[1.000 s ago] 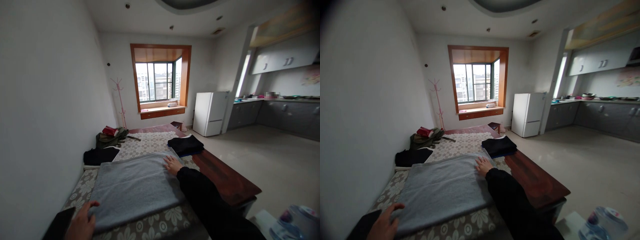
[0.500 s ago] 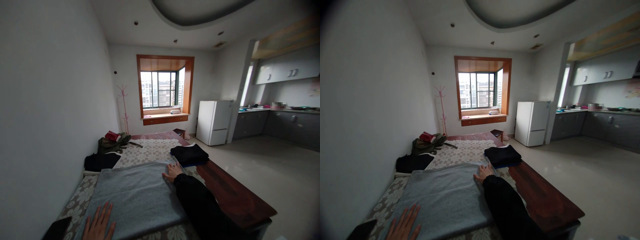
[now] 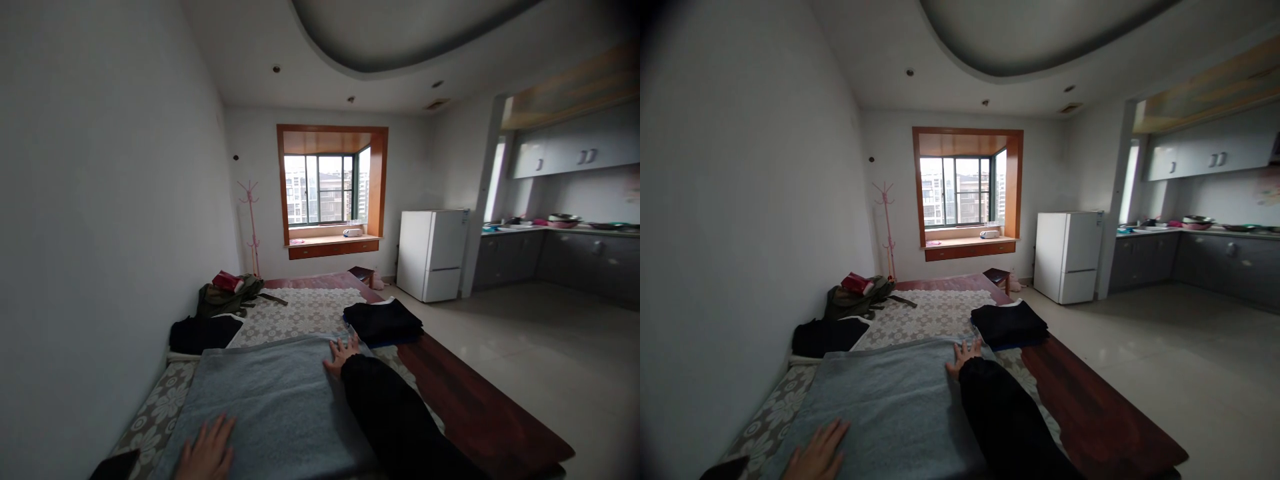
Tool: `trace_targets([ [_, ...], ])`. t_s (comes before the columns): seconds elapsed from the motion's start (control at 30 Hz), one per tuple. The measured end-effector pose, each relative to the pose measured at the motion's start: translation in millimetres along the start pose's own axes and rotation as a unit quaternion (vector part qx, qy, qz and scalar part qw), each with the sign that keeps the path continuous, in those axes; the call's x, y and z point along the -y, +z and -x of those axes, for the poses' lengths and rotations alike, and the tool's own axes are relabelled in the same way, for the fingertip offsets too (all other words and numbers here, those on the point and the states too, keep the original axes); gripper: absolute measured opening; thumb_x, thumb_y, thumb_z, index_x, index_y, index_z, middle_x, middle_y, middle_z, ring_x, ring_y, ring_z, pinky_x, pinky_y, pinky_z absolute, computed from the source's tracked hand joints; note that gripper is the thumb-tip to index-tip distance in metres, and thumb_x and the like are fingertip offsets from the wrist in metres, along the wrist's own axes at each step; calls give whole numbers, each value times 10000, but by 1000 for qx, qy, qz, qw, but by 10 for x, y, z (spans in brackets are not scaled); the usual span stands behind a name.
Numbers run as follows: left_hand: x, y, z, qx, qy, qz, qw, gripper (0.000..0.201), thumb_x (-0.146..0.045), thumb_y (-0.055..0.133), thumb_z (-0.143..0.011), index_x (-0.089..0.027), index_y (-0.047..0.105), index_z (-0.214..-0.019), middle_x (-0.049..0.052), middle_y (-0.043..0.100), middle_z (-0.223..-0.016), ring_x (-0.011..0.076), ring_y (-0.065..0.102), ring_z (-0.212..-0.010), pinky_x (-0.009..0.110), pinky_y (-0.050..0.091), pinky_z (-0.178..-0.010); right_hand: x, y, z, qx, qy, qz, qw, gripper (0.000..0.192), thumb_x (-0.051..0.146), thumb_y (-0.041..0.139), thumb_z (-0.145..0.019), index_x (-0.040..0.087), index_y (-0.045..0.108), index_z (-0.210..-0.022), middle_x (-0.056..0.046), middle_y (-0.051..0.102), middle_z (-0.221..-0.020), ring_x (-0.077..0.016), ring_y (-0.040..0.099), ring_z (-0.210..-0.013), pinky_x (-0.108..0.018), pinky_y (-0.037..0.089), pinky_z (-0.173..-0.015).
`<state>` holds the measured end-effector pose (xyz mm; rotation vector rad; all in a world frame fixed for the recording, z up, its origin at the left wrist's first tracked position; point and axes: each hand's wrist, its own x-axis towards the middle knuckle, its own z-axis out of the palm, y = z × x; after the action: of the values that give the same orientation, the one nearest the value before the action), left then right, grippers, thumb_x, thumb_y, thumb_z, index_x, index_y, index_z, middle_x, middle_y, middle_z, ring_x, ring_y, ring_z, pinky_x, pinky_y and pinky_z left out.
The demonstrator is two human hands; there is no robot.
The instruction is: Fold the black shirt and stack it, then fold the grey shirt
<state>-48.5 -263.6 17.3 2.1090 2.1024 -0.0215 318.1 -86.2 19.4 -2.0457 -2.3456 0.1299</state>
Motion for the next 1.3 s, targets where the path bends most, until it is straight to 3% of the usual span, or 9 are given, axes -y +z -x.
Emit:
trace_targets([
  [0.13,-582,-275,-477,12,159,81,984,558,-413,313,-949,-308,462,-1476,-20,525,-1510,148,468,-1393,302,350,-1167,540,-13,-8,-13,-101,-28,994,646,483,330,-947,290,305,-1564,-31,184,-1671,-339,102,-1530,-621,-34,-1191],
  [0.17,-733,-286,-614,-8,165,70,984,558,-396,309,-949,-295,462,-1477,-19,518,-1516,147,459,-1400,303,349,-1168,691,33,-1,-17,-127,-51,990,637,478,303,-961,294,284,-1571,-23,188,-1670,-329,104,-1531,-617,0,-1196],
  [0.27,-1069,-200,-945,-50,130,45,989,598,-328,303,-937,-212,407,-1514,53,395,-1593,262,305,-1493,505,273,-1208,1043,239,31,-18,-152,-101,983,627,453,251,-980,254,283,-1574,-52,226,-1659,-333,128,-1527,-625,56,-1195],
  [0.37,-1155,-48,-1098,-79,103,26,991,605,-323,269,-944,-217,372,-1531,49,308,-1632,293,196,-1527,572,184,-1222,1164,393,55,-23,-152,-109,982,618,420,231,-986,242,284,-1575,-54,217,-1660,-323,147,-1525,-613,65,-1199],
  [0.53,-854,46,-1162,-93,57,5,994,612,-410,266,-954,-268,333,-1545,17,278,-1645,293,198,-1527,569,150,-1227,922,316,53,-3,-132,-97,986,622,469,222,-991,281,248,-1583,-21,206,-1664,-274,114,-1535,-579,30,-1207],
  [0.7,-199,-61,-1213,-105,-14,-10,994,640,-439,239,-964,-183,343,-1541,76,289,-1641,314,206,-1521,583,131,-1217,178,147,10,-11,13,-41,999,655,523,193,-990,273,194,-1596,-10,171,-1674,-245,85,-1538,-529,-22,-1211],
  [0.87,291,-124,-1180,-121,-50,-18,991,641,-454,235,-969,-174,349,-1534,94,306,-1636,315,235,-1511,593,170,-1198,-399,198,-67,-28,51,-22,998,671,477,215,-986,190,230,-1591,-48,188,-1671,-210,152,-1526,-367,48,-1219],
  [1.1,443,-124,-1155,-126,-16,-26,991,654,-501,250,-965,-188,367,-1527,85,362,-1613,274,298,-1491,521,226,-1199,-451,332,-151,-36,37,-12,999,701,510,248,-962,205,226,-1593,-18,205,-1667,-227,135,-1528,-373,50,-1216],
  [1.3,493,-70,-1156,-136,-3,-33,990,666,-503,220,-972,-168,356,-1532,107,341,-1619,294,283,-1494,549,223,-1190,-472,343,-173,-37,31,-10,999,717,520,248,-957,188,232,-1591,-9,213,-1665,-230,123,-1530,-382,54,-1219],
])
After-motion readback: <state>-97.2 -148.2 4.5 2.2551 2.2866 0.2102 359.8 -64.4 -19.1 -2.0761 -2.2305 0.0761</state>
